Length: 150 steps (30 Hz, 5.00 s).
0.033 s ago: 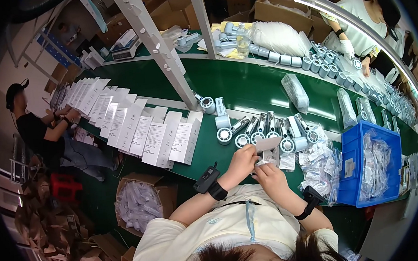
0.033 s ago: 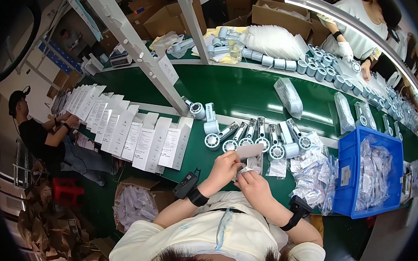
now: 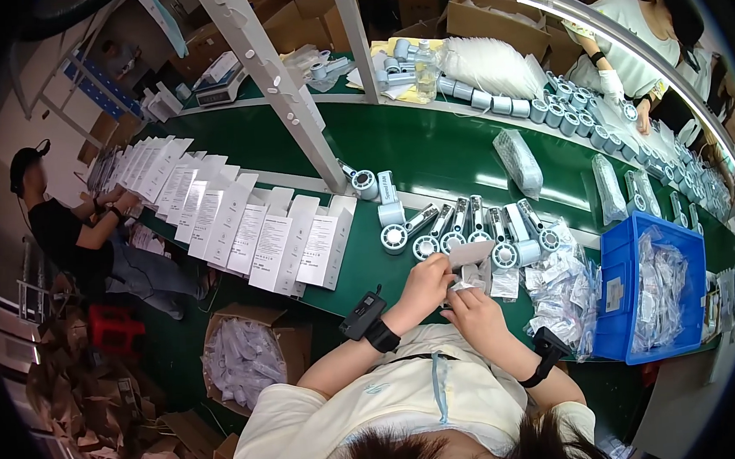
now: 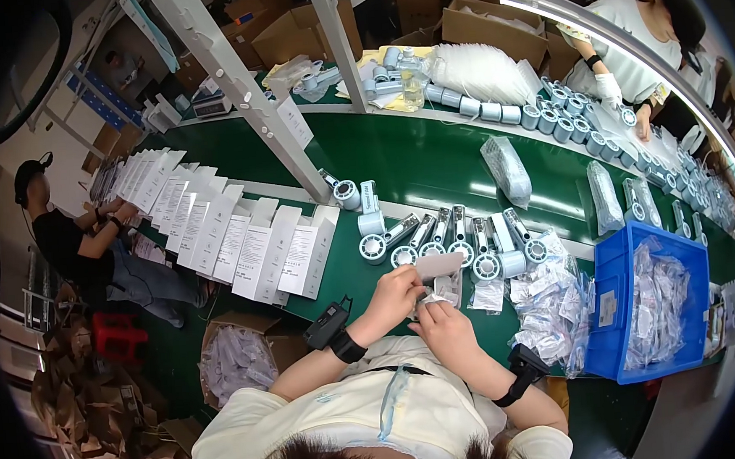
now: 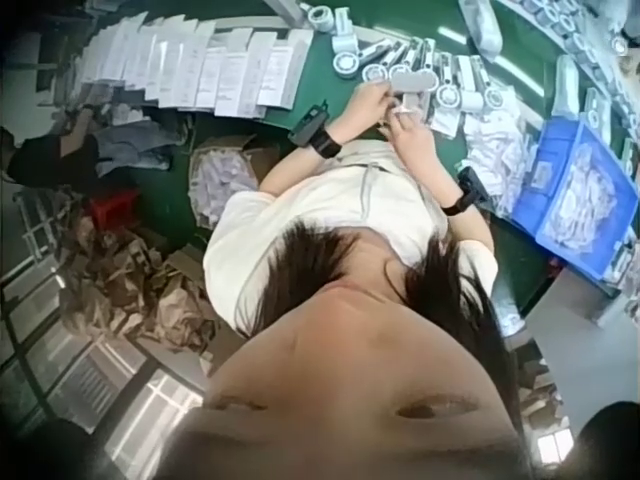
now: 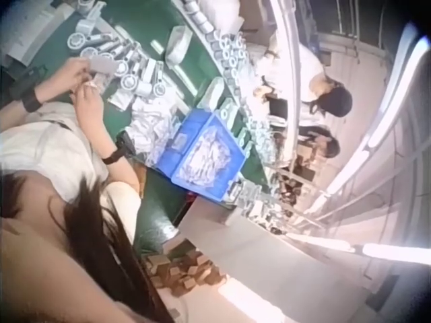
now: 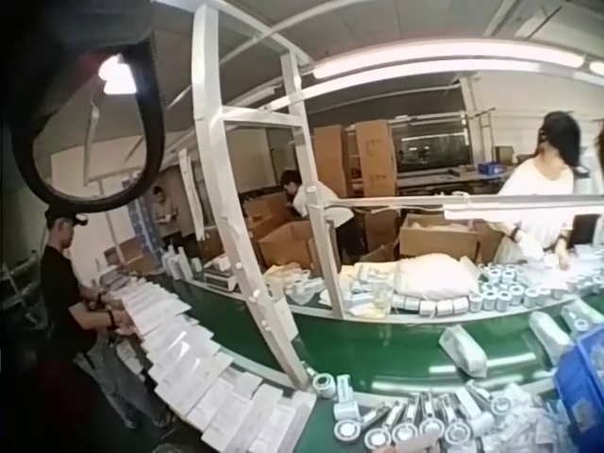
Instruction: The person picks up a handheld fan, inspects it, and places it into a box. They then wrap another fan in bubble wrap and place it into a separate box along with a small plastic bag.
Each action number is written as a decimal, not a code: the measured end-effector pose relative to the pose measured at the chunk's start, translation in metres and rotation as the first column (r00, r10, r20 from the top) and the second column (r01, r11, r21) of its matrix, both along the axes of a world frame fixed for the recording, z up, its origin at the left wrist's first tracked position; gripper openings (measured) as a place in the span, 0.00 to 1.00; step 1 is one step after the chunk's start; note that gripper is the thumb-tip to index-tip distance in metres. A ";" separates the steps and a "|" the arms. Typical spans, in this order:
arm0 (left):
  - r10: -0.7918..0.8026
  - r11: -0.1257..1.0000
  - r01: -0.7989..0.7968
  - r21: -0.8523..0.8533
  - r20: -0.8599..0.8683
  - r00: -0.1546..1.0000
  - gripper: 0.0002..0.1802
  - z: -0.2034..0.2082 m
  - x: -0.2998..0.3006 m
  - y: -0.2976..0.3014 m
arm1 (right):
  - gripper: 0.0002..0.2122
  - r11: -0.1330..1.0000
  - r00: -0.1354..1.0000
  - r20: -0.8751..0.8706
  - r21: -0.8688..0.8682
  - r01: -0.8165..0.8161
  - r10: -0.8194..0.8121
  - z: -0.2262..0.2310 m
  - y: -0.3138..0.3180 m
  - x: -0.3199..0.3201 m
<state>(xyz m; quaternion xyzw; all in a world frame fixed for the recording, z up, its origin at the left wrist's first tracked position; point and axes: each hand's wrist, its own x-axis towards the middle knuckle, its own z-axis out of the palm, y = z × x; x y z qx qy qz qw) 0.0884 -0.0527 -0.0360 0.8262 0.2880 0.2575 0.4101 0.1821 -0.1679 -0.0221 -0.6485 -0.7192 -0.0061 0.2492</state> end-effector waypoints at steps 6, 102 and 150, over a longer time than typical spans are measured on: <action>-0.016 1.000 0.015 0.014 0.018 1.000 0.05 -0.001 -0.002 -0.001 | 0.12 0.914 1.000 -0.008 -0.405 0.021 -0.027 -0.011 0.007 0.000; 0.613 0.739 -0.365 -0.566 0.339 0.714 0.51 0.032 -0.170 0.088 | 0.34 0.965 0.874 -0.436 -0.229 0.124 -0.216 -0.033 0.257 0.056; -0.014 1.000 0.013 0.007 0.191 0.982 0.40 0.014 -0.010 0.030 | 0.42 0.887 0.105 -0.994 0.035 0.460 -0.015 0.023 -0.035 0.121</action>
